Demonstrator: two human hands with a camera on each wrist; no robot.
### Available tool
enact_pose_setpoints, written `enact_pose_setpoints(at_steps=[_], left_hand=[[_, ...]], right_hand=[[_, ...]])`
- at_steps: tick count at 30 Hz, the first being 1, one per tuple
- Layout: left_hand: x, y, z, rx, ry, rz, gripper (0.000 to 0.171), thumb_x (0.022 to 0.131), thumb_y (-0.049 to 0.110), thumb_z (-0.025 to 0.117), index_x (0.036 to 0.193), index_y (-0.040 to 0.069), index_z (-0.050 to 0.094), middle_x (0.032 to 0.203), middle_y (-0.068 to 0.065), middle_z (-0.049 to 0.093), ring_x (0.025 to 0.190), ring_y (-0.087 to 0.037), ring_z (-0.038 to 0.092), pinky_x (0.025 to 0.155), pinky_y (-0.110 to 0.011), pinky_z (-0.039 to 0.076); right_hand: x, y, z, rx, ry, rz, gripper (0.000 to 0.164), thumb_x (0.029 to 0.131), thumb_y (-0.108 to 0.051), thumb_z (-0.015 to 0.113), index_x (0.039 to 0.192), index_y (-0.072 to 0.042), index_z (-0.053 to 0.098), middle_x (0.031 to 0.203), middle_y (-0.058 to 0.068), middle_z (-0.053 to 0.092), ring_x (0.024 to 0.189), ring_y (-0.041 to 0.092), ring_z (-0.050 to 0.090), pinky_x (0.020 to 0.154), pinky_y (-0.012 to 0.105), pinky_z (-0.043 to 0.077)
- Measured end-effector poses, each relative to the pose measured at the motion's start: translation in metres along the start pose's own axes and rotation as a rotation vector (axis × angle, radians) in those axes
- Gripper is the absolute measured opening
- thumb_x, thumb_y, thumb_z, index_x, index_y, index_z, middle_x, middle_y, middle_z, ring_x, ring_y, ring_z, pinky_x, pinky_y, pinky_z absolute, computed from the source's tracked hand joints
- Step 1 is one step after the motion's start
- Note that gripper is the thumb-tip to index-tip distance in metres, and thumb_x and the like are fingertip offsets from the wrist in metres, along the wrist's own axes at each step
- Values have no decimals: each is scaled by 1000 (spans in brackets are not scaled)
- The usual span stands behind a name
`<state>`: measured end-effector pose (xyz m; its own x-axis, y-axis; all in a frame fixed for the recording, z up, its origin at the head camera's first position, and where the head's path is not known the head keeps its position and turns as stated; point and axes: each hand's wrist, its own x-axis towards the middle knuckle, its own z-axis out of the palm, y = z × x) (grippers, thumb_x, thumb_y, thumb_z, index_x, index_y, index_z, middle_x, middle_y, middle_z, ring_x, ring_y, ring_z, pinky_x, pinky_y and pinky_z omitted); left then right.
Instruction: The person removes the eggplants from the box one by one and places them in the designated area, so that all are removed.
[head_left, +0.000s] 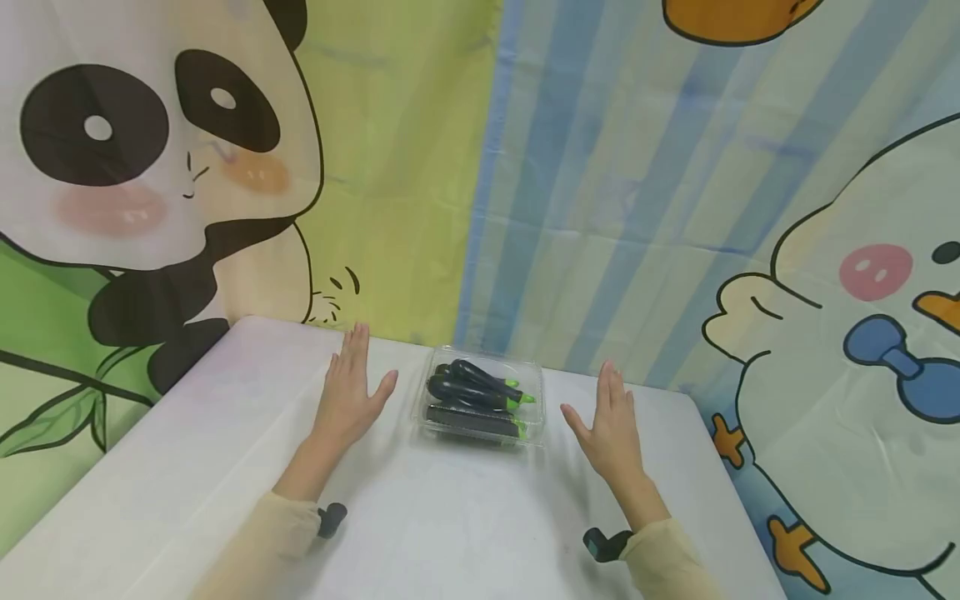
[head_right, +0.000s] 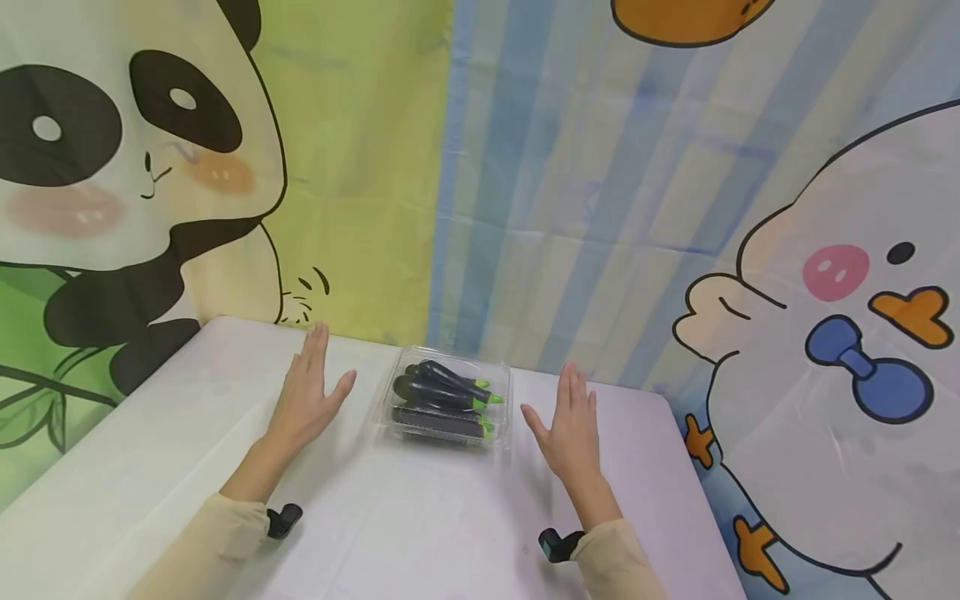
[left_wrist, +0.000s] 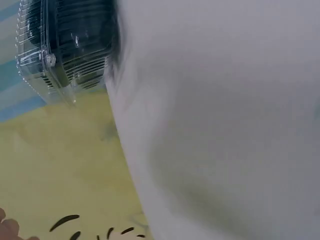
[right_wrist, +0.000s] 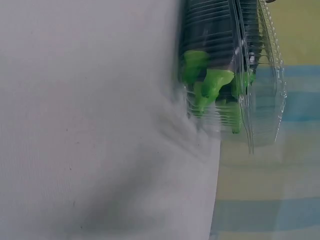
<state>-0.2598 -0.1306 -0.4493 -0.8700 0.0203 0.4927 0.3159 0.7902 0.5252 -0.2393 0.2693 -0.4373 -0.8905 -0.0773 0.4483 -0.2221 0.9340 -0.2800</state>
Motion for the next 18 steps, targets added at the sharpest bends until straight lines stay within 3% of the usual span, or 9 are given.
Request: enact_pose_setpoints(at_steps=[8,18], left_hand=[[-16,-2,21,-193,-138,-81,90,93,51,52,154,18,-5,160,-14,8,145,-39,15,118,-56,18],[-23,-5,51,-400,-294,-123,103,86,51,62,153,18,-8,161,-13,0,146,-40,8,117,-60,15]], right_hand=[[-9,-5,18,156,-97,74,95,93,-53,52,152,-7,-6,160,18,3,145,41,11,118,59,13],[-21,-7,45,389,-192,146,89,95,-40,54,153,-14,-8,161,12,0,147,37,7,117,60,16]])
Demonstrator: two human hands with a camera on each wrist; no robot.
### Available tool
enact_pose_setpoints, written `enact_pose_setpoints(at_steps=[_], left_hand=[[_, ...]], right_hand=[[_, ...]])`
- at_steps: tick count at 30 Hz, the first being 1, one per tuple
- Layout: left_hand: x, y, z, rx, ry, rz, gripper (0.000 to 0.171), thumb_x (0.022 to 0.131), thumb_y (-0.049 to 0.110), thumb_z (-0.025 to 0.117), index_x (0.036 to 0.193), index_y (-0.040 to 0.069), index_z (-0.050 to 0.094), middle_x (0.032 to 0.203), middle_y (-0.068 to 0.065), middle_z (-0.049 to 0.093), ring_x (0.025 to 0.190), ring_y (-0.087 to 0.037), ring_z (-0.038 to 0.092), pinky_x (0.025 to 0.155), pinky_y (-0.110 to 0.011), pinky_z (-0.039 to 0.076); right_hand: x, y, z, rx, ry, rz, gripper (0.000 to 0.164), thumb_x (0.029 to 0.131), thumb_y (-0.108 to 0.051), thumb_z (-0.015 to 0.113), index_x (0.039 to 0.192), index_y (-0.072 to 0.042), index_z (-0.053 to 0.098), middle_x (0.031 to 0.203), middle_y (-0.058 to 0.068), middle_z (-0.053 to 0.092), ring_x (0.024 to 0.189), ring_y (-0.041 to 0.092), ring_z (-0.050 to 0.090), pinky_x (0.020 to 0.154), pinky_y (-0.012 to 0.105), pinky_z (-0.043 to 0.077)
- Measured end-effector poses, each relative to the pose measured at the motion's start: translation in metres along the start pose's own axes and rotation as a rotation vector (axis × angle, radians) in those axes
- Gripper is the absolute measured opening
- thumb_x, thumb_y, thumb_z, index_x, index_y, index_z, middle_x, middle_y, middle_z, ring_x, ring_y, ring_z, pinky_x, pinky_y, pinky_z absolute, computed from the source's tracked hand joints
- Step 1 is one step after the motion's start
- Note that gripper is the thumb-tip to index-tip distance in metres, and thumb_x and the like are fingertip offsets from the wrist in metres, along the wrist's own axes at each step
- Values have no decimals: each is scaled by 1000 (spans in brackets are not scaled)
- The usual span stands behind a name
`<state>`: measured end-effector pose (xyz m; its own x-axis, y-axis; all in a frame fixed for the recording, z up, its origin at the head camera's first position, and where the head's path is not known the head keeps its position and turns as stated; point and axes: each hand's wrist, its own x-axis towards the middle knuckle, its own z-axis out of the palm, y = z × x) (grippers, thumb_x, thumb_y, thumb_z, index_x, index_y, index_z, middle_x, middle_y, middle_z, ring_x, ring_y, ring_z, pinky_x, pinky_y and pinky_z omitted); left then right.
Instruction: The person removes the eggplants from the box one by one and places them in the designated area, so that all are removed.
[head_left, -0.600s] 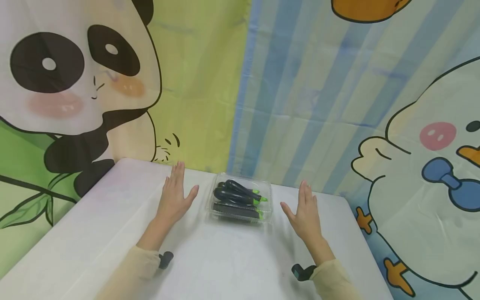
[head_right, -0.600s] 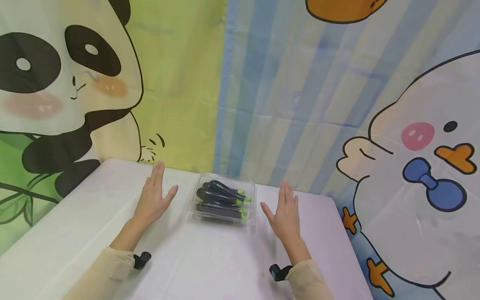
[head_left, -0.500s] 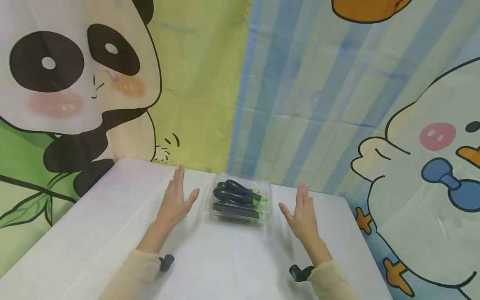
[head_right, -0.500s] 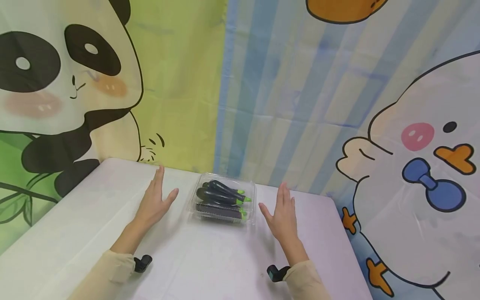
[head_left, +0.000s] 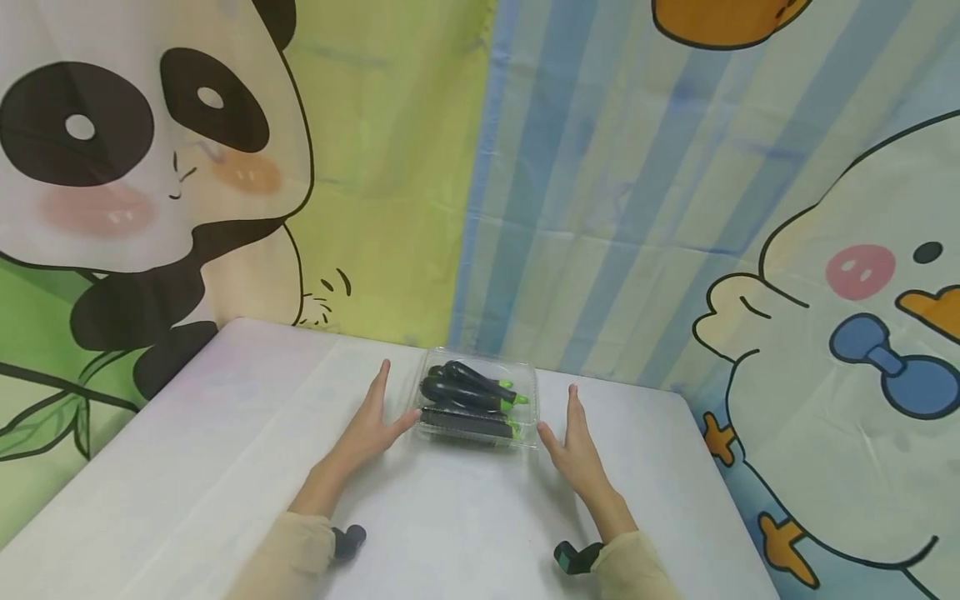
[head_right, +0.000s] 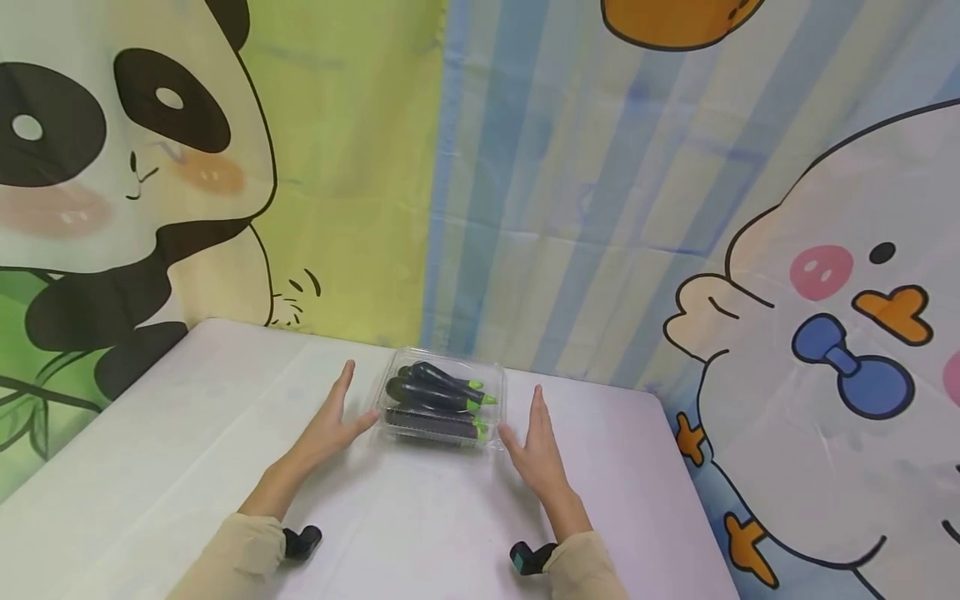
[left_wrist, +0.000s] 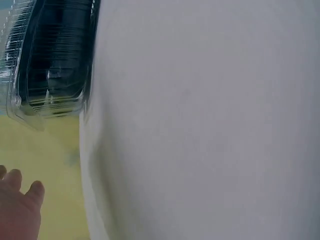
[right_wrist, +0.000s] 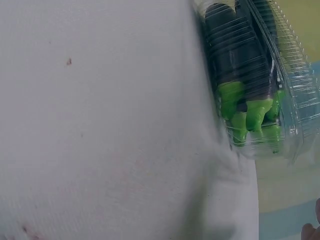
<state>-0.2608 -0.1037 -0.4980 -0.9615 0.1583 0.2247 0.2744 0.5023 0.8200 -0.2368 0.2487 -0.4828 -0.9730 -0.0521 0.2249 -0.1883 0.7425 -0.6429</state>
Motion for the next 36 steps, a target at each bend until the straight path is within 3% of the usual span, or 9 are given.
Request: enact_pose_setpoints(at_steps=[8,16,24,30,36], left_hand=[[2,-10,14,-115,-95,-47,116,78,49,73,153,17,-10,161,-14,-1,147,-37,5,118,-57,13],[2,-17,21,-206,-169,-53,118,77,42,77,153,18,-11,161,-12,-4,148,-33,6,120,-49,14],[4,-22,31,-164,-168,-58,121,71,45,80,154,16,-3,162,-6,1,148,-31,7,119,-53,12],[4,-25,38,-126,-173,-81,122,71,48,80,154,17,-4,162,-6,1,147,-34,7,118,-56,12],[7,-23,40,-151,-142,-87,121,71,49,79,154,16,-3,161,-8,7,147,-35,10,117,-57,13]], right_hand=[[-3,6,20,80,-60,-17,92,92,-39,58,153,-8,-4,160,18,4,145,41,13,115,62,17],[-2,9,35,181,-95,-10,101,86,-37,66,152,-5,-4,159,20,1,145,41,14,115,62,16],[-1,14,46,199,-90,31,111,80,-36,74,153,-10,-5,160,18,2,145,40,13,117,59,15],[-3,17,52,208,-90,40,109,81,-40,73,154,-15,-4,160,15,4,147,37,10,118,58,14],[-1,16,57,239,-72,66,106,81,-44,72,154,-19,-2,161,12,4,147,35,8,119,55,12]])
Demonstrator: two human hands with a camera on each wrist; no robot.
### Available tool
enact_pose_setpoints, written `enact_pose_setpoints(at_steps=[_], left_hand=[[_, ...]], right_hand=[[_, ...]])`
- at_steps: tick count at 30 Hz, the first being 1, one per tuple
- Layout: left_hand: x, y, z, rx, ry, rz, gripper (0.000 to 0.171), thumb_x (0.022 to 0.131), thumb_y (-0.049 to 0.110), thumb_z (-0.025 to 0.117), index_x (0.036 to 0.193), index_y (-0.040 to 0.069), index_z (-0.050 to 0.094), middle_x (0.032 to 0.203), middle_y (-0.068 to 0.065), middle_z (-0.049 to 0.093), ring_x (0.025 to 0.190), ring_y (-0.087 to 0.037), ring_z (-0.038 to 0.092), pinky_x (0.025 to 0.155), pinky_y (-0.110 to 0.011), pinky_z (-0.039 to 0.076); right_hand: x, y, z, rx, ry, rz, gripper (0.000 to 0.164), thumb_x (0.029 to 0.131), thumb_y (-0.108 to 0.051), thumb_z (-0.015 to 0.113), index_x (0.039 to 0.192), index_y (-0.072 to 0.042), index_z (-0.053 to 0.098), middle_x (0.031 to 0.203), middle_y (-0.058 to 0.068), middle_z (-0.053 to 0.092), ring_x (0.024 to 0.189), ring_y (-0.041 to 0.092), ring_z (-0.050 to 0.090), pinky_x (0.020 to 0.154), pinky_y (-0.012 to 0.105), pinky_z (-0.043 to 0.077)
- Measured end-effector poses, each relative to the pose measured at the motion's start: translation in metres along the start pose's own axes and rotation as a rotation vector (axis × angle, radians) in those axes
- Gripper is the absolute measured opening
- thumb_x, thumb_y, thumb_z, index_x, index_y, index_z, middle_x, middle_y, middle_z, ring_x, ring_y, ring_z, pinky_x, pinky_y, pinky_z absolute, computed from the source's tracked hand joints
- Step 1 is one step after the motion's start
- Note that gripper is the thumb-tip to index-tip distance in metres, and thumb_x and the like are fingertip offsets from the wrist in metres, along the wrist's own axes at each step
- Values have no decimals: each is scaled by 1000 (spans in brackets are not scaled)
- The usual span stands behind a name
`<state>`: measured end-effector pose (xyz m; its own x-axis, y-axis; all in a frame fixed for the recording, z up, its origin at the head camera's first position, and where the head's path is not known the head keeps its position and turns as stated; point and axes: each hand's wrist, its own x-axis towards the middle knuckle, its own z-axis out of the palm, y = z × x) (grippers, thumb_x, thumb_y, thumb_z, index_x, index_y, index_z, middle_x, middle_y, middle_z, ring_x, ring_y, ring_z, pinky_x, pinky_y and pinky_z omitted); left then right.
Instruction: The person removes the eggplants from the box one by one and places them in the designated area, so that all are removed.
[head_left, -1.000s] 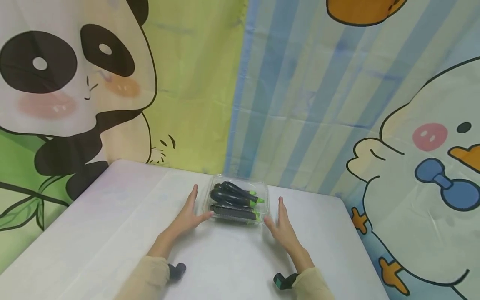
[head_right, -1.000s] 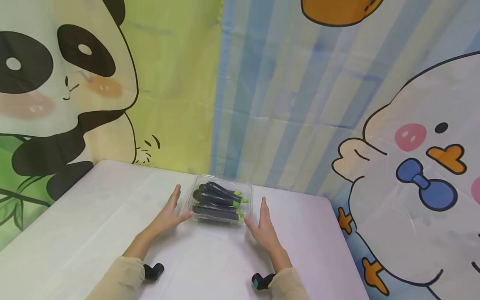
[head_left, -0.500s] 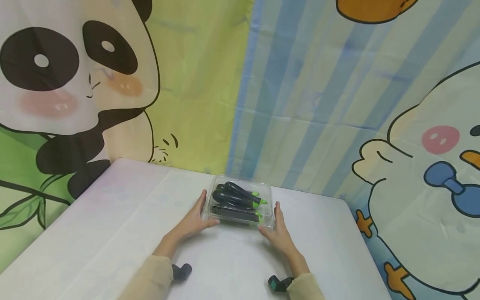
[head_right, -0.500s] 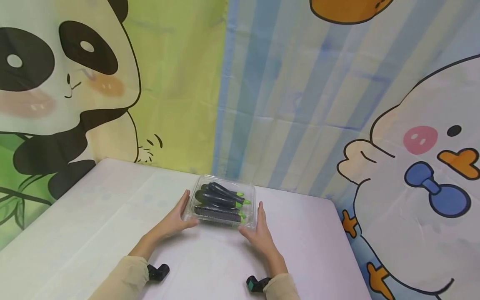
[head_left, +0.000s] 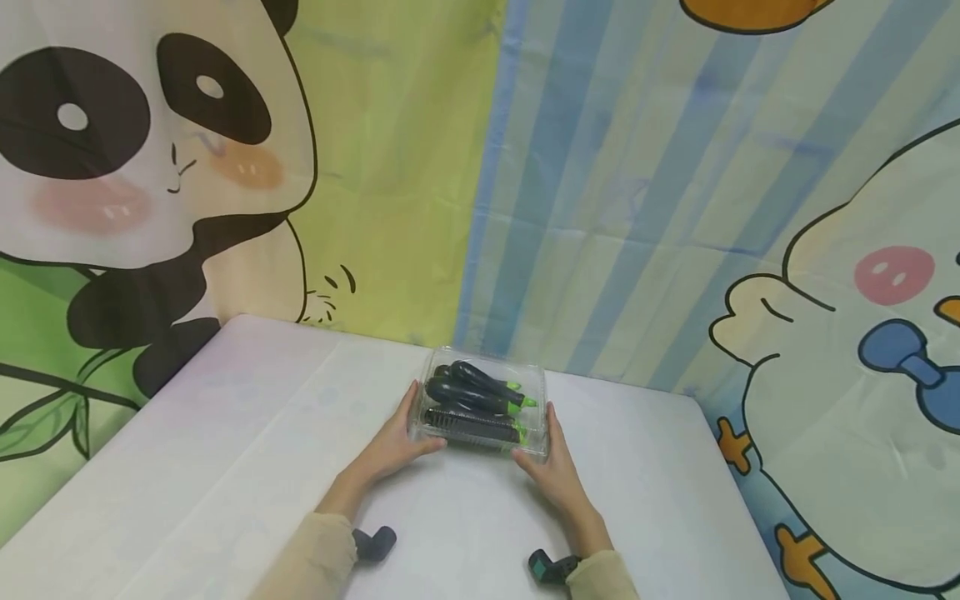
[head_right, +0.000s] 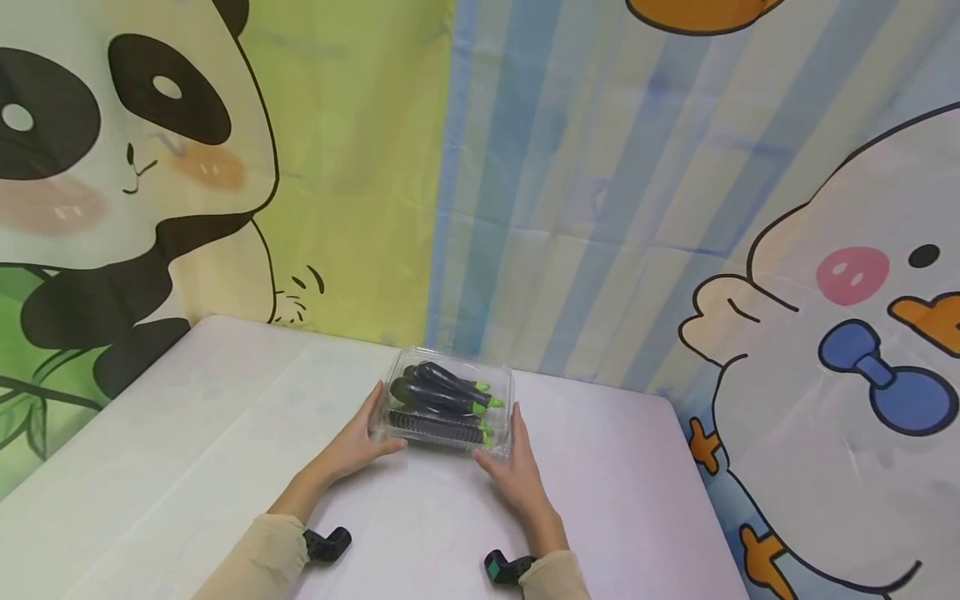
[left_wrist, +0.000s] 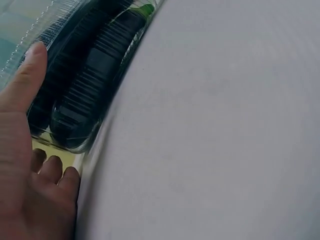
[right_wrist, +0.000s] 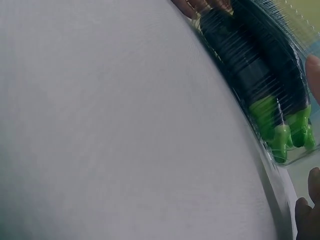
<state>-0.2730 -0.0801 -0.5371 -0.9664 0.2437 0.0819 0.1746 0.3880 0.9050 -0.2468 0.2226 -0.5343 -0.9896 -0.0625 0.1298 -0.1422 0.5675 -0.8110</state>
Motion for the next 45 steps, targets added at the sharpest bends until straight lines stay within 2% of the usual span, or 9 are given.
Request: enact_pose_setpoints(at_steps=[9,16,24,29,35,45], left_hand=[[3,-1,1,26,51,-14,118,71,54,77,154,19,1,158,-13,20,142,-39,25,114,-59,25],[2,-4,5,35,51,-30,119,70,58,76,154,21,1,158,-13,21,143,-38,23,115,-59,22],[-2,-4,6,38,76,-28,118,69,60,75,154,21,4,157,-13,23,142,-38,26,115,-58,23],[-4,-5,8,26,72,-18,116,71,58,75,154,20,4,157,-12,24,141,-38,28,114,-58,25],[-3,-4,8,51,71,-26,116,71,60,73,154,22,3,157,-12,23,140,-39,30,114,-59,26],[-2,2,6,70,78,-6,115,72,59,73,154,17,4,156,-14,25,137,-41,34,112,-60,29]], right_hand=[[-1,-7,5,123,0,69,106,82,-41,72,154,-21,-4,161,9,0,148,35,6,118,58,9],[-4,-4,6,139,13,75,105,83,-40,72,154,-23,-4,161,10,1,147,37,5,117,60,9],[-19,-46,-6,199,-7,80,95,87,-23,68,153,-7,1,160,18,2,146,40,5,118,58,9],[-18,-37,-3,239,3,74,95,86,-18,69,153,-4,2,159,21,2,146,42,3,117,60,6],[-10,-12,8,286,30,70,97,86,-22,69,154,-12,1,160,17,2,147,40,2,118,60,7],[-9,-13,13,355,76,59,84,92,-22,61,154,-17,4,161,9,2,148,33,1,119,57,10]])
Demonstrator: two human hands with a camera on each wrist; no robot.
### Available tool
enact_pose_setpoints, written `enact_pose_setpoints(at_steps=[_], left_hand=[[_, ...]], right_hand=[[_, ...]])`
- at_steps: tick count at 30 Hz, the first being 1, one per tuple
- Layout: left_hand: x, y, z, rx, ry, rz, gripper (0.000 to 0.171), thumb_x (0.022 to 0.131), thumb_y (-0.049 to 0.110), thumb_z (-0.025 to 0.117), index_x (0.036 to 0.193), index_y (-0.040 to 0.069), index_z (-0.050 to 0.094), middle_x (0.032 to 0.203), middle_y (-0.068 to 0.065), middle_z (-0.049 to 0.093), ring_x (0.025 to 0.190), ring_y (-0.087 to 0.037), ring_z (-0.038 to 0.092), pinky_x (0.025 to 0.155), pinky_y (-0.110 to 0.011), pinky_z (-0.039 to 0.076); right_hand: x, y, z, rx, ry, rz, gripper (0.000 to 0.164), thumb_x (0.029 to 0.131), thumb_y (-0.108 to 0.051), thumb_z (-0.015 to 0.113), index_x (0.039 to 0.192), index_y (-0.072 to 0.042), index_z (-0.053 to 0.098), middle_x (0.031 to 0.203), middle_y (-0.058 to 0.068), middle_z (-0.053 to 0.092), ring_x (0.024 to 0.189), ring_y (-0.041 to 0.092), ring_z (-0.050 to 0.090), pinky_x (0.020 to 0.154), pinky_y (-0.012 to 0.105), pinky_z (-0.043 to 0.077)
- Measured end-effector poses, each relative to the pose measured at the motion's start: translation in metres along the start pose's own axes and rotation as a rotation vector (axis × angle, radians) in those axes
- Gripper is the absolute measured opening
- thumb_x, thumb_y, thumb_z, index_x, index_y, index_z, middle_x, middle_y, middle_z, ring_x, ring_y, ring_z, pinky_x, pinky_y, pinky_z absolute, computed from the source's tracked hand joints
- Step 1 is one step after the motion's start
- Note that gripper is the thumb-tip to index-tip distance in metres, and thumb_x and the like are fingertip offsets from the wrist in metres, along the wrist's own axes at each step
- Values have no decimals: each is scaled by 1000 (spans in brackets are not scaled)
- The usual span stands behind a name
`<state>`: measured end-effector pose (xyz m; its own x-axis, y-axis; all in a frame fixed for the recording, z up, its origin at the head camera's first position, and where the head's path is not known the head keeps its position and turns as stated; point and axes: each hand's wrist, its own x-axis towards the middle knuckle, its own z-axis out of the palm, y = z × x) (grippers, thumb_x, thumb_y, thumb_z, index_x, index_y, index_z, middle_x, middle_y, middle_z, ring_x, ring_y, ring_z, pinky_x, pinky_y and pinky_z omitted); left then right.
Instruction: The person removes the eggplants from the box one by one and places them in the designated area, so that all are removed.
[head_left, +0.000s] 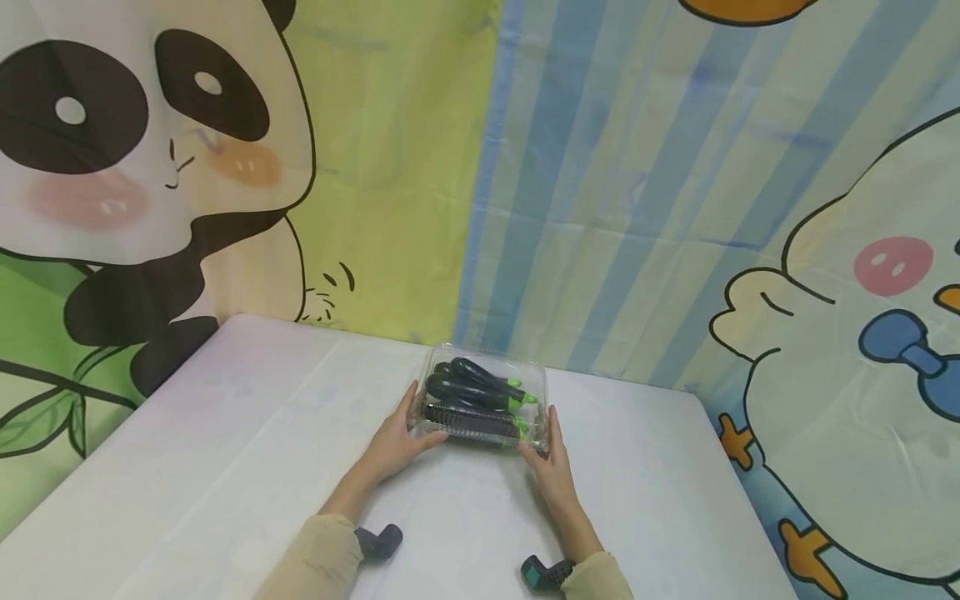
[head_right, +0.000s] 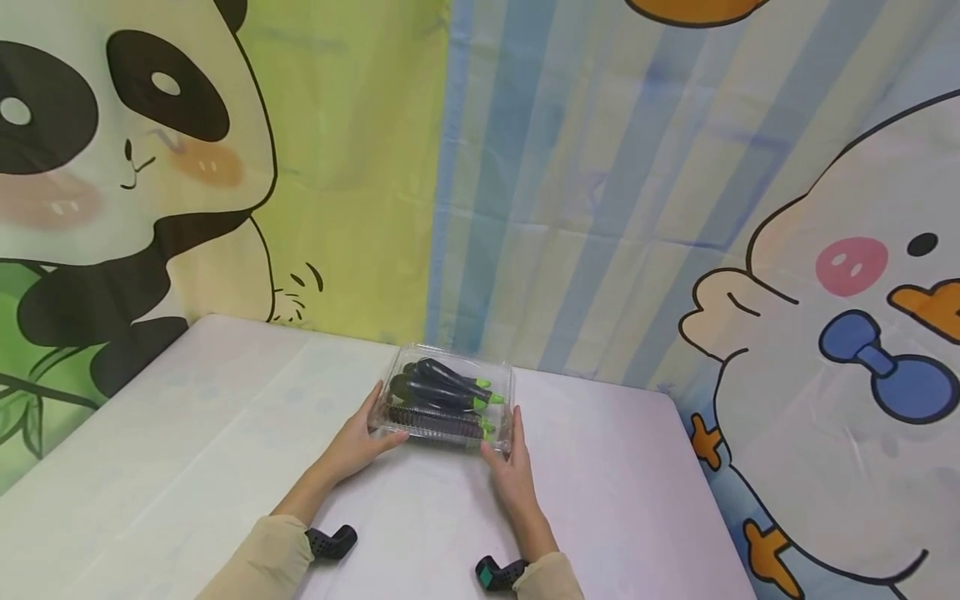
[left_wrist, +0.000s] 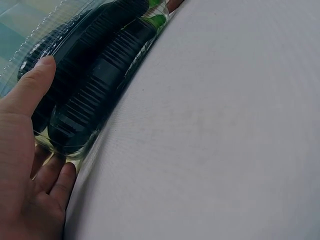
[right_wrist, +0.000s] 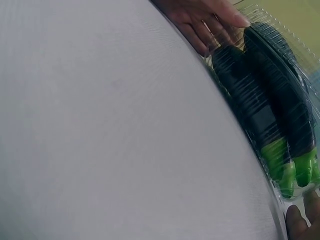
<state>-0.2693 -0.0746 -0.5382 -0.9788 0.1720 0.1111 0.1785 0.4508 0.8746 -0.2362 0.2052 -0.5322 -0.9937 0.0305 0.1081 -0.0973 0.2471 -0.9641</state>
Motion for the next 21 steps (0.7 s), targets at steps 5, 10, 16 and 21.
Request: enact_pose_setpoints(at_steps=[5,10,16,21], left_hand=[[1,0,1,-18,3,-7,116,71,61,73,154,19,4,156,-12,25,138,-39,34,113,-59,28],[2,-1,4,-18,-6,-14,116,71,63,72,154,21,3,156,-12,26,137,-40,35,112,-60,28],[2,-2,3,-1,7,-30,117,70,64,72,154,22,3,156,-10,26,137,-41,35,112,-60,28],[3,-3,3,-5,3,-25,118,70,64,72,154,21,3,156,-9,26,138,-39,34,114,-58,27]], right_hand=[[-2,-1,1,1,24,-32,76,95,-17,54,154,-14,6,161,13,6,146,37,15,117,57,19],[-4,-2,2,-13,68,-54,70,97,-14,50,154,-13,10,159,16,13,138,42,31,113,60,27],[-5,-1,8,-21,126,-33,67,95,-11,48,153,-12,15,158,14,19,142,38,25,116,60,20],[-5,-3,11,-11,170,-2,66,94,-9,49,152,-11,18,158,14,20,143,37,24,118,55,19]])
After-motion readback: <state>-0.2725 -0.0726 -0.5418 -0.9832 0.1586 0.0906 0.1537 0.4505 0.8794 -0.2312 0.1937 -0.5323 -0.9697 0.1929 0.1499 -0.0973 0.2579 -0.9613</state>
